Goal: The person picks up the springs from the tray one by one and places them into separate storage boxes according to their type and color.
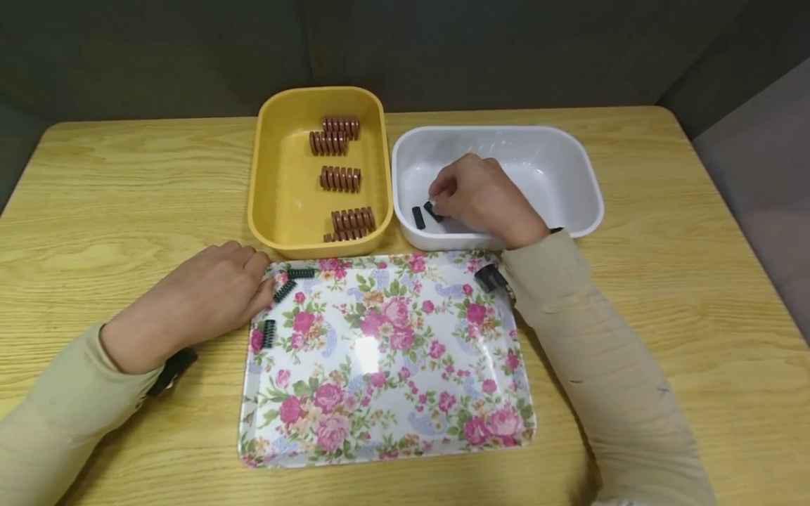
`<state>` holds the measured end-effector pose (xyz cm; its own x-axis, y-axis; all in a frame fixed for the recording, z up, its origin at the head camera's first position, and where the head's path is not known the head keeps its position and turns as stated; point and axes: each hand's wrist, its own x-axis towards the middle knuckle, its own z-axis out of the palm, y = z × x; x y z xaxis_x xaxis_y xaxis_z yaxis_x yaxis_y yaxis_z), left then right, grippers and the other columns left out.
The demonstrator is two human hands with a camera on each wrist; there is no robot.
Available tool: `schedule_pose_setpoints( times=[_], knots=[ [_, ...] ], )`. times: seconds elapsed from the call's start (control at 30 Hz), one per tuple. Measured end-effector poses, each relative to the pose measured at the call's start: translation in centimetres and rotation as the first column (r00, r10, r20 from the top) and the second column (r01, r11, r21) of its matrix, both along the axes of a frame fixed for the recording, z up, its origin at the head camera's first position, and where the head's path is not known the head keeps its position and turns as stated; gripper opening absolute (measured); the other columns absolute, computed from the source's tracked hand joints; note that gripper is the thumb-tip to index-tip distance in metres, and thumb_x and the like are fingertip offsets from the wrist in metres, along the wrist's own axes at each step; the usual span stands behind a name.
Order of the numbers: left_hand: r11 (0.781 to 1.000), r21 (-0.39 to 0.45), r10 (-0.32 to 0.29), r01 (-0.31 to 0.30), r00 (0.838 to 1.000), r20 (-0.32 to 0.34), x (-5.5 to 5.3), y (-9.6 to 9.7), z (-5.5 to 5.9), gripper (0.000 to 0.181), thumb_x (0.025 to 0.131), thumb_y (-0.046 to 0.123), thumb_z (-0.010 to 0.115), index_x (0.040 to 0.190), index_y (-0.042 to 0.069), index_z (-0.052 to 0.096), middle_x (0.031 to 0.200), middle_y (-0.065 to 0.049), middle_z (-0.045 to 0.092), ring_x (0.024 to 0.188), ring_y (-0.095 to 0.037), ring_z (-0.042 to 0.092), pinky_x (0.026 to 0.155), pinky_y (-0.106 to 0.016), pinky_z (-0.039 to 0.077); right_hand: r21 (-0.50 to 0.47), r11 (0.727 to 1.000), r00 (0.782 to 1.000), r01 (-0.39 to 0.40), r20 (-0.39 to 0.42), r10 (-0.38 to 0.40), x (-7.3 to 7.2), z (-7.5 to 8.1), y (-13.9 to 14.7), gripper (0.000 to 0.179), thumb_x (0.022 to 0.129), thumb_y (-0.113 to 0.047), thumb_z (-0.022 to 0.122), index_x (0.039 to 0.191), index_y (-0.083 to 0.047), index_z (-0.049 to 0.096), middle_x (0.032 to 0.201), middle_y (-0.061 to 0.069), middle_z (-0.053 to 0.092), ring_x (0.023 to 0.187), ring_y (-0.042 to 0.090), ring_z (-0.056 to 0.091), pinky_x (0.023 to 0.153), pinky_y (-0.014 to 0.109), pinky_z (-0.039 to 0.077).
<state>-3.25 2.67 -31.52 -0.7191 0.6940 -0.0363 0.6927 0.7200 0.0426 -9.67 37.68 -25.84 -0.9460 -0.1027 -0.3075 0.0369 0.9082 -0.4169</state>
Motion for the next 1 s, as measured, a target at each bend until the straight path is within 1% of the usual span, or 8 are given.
schedule_pose_setpoints(
  times=[0.23, 0.4, 0.53, 0.77, 1.0],
  knots=[
    [1.0, -0.004, -0.01, 0.01, 1.0, -0.009, -0.1, 0.0, 0.0, 0.029, 0.103, 0.024, 0.051, 0.083, 0.003, 0.057, 0.074, -0.007, 0.054, 0.069, -0.023, 0.049, 0.065, -0.037, 0.047, -0.003, 0.999, 0.997, 0.044, -0.06, -0.044, 0.5, 0.5, -0.3, 0.026, 0.097, -0.024, 0.067, 0.118, -0.011, 0.076, 0.114, 0.013, 0.075, 0.096, 0.026, 0.061, 0.078, 0.036, 0.046],
    [1.0, -0.011, -0.011, 0.011, 1.0, -0.006, 0.0, 0.1, -0.1, 0.029, 0.103, 0.024, 0.052, 0.084, 0.003, 0.057, 0.074, -0.007, 0.053, 0.069, -0.023, 0.048, 0.065, -0.037, 0.047, -0.013, 0.998, 0.989, 0.057, -0.135, -0.058, 0.8, 1.0, -0.8, 0.026, 0.097, -0.023, 0.069, 0.118, -0.009, 0.077, 0.114, 0.015, 0.076, 0.1, 0.027, 0.06, 0.082, 0.037, 0.045],
    [1.0, -0.011, -0.016, 0.015, 1.0, -0.018, 0.0, 0.0, -0.1, 0.029, 0.103, 0.024, 0.052, 0.084, 0.002, 0.057, 0.073, -0.007, 0.053, 0.068, -0.022, 0.048, 0.064, -0.037, 0.047, -0.02, 0.999, 0.977, 0.038, -0.209, -0.042, 1.3, 1.6, -1.1, 0.023, 0.096, -0.023, 0.069, 0.113, -0.01, 0.078, 0.11, 0.016, 0.078, 0.097, 0.026, 0.063, 0.081, 0.036, 0.045],
    [1.0, -0.001, -0.01, 0.01, 1.0, -0.025, 0.1, -0.1, 0.1, 0.029, 0.103, 0.024, 0.053, 0.083, 0.003, 0.057, 0.073, -0.006, 0.053, 0.068, -0.022, 0.047, 0.064, -0.037, 0.047, -0.026, 0.999, 0.948, -0.02, -0.318, 0.011, 2.5, 2.6, -2.1, 0.018, 0.096, -0.022, 0.068, 0.105, -0.013, 0.08, 0.101, 0.012, 0.08, 0.089, 0.022, 0.069, 0.076, 0.031, 0.046],
    [1.0, -0.001, -0.005, 0.005, 1.0, -0.001, 0.1, 0.0, 0.4, 0.028, 0.103, 0.023, 0.051, 0.084, 0.004, 0.057, 0.075, -0.007, 0.054, 0.071, -0.024, 0.051, 0.066, -0.04, 0.049, -0.029, 0.996, 0.922, -0.088, -0.381, 0.07, 4.1, 3.4, -3.2, 0.015, 0.096, -0.02, 0.068, 0.101, -0.014, 0.081, 0.096, 0.008, 0.08, 0.084, 0.019, 0.073, 0.075, 0.032, 0.05]
  ],
)
